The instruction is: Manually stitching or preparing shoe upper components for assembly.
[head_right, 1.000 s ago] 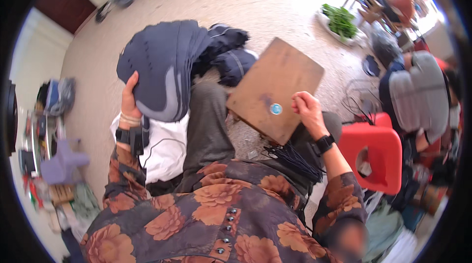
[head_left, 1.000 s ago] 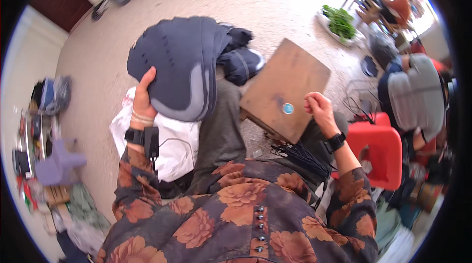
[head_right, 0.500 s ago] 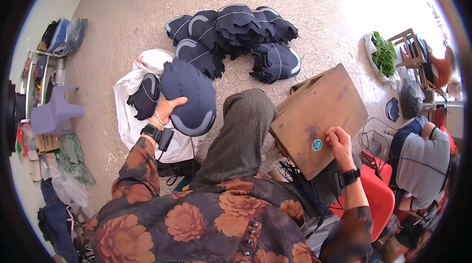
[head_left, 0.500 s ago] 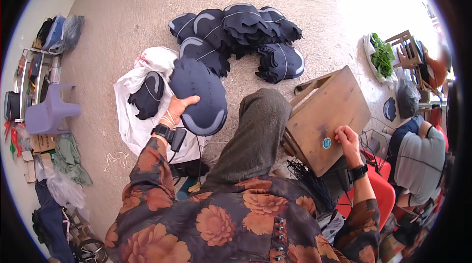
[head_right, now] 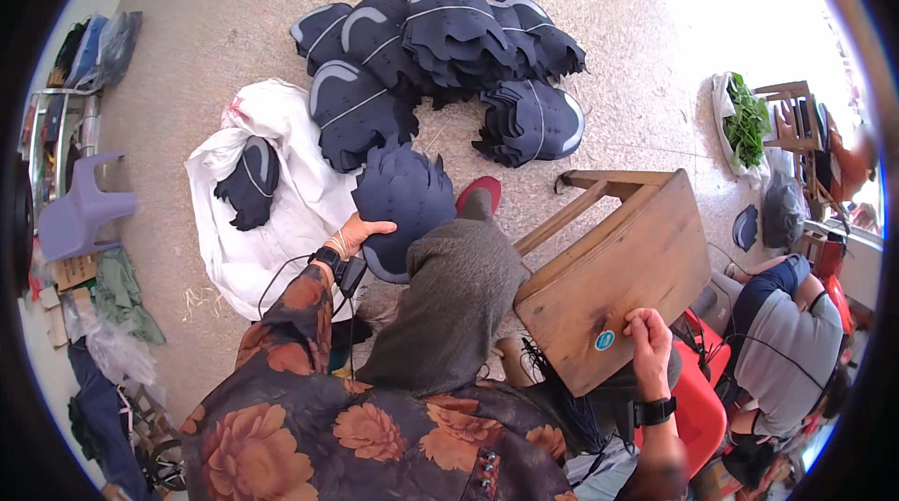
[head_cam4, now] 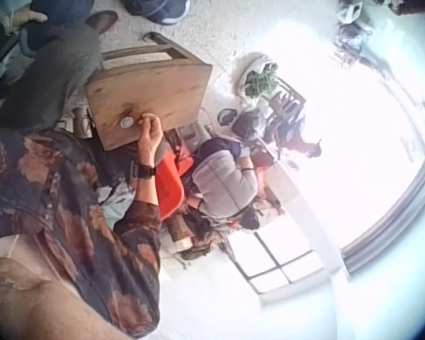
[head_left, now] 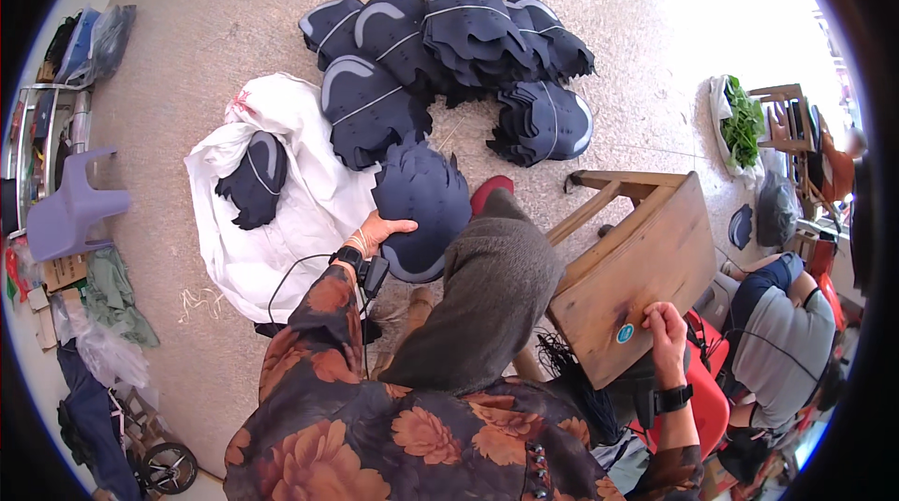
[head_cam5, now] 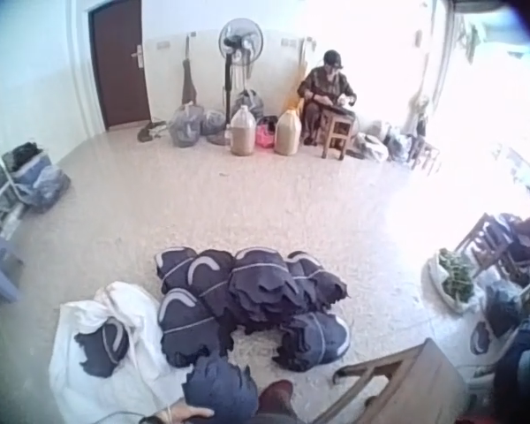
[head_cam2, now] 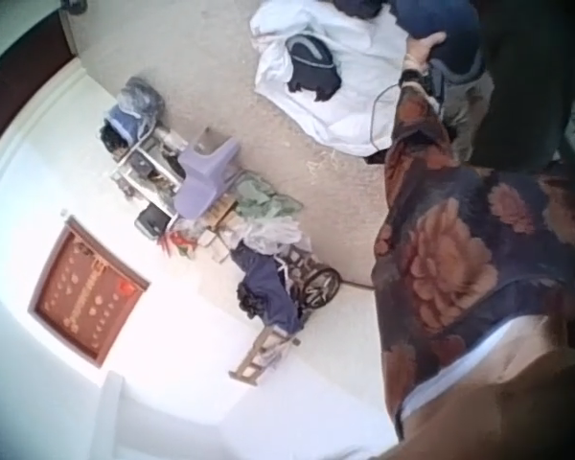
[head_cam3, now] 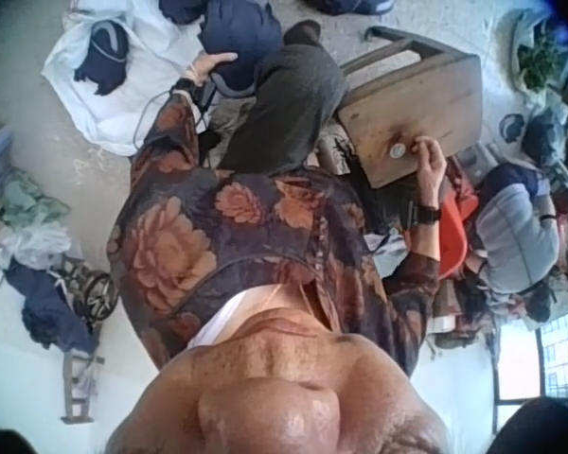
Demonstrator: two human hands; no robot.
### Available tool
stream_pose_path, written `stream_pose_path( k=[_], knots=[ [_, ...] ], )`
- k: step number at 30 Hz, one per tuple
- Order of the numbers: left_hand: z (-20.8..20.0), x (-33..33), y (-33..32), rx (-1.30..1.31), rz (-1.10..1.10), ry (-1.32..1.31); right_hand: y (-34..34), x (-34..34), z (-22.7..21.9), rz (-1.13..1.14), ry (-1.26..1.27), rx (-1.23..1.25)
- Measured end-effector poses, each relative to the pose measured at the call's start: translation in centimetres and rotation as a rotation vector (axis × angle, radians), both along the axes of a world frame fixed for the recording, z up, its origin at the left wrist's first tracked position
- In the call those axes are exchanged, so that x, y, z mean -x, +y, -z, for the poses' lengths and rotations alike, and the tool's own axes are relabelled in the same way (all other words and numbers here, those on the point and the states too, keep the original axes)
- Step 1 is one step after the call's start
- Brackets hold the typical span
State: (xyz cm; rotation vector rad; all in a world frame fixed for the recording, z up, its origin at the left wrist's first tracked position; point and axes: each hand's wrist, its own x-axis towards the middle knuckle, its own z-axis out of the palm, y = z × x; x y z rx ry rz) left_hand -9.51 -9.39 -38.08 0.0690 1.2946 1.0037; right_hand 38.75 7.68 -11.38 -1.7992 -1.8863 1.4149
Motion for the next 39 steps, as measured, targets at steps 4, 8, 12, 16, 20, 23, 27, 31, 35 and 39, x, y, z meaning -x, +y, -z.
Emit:
stream_pose_path(
  k=[4, 8, 12, 16, 20, 23, 27, 31, 35, 39],
  knots=[
    [6.4, -2.1, 0.5, 0.542, 0.003, 0.346, 0.0, 0.2, -0.6, 0.050, -0.029, 0.054],
    [7.0, -2.6, 0.6, 0.483, -0.006, 0.313, -0.2, 0.7, -1.0, 0.101, -0.068, 0.070],
    [10.3, -0.4, -2.1, 0.496, 0.140, 0.519, 0.3, 1.5, -1.1, 0.103, -0.024, 0.114],
    [10.0, -0.2, -1.6, 0.448, 0.246, 0.720, 0.4, 1.5, -1.0, 0.072, -0.027, 0.114],
    [9.9, -1.8, -1.8, 0.583, 0.170, 0.847, 0.3, 1.6, -1.2, 0.062, -0.031, 0.103],
    [9.4, -1.8, -2.1, 0.505, 0.086, 0.793, 0.2, 1.2, -0.9, 0.049, -0.016, 0.056],
    [7.7, -0.5, -4.5, 0.331, -0.046, 0.568, 0.0, 0.4, 0.0, 0.024, 0.046, 0.014],
    [5.9, 0.1, -6.2, 0.282, 0.075, 0.565, 0.1, -0.6, 1.2, -0.003, 0.101, -0.033],
    [4.0, -0.8, -6.8, 0.278, 0.098, 0.601, 0.1, -0.9, 1.2, 0.020, 0.128, -0.014],
    [4.8, -1.3, -7.2, 0.294, 0.106, 0.754, 0.3, -0.5, 1.0, 0.015, 0.127, 0.010]
  ],
)
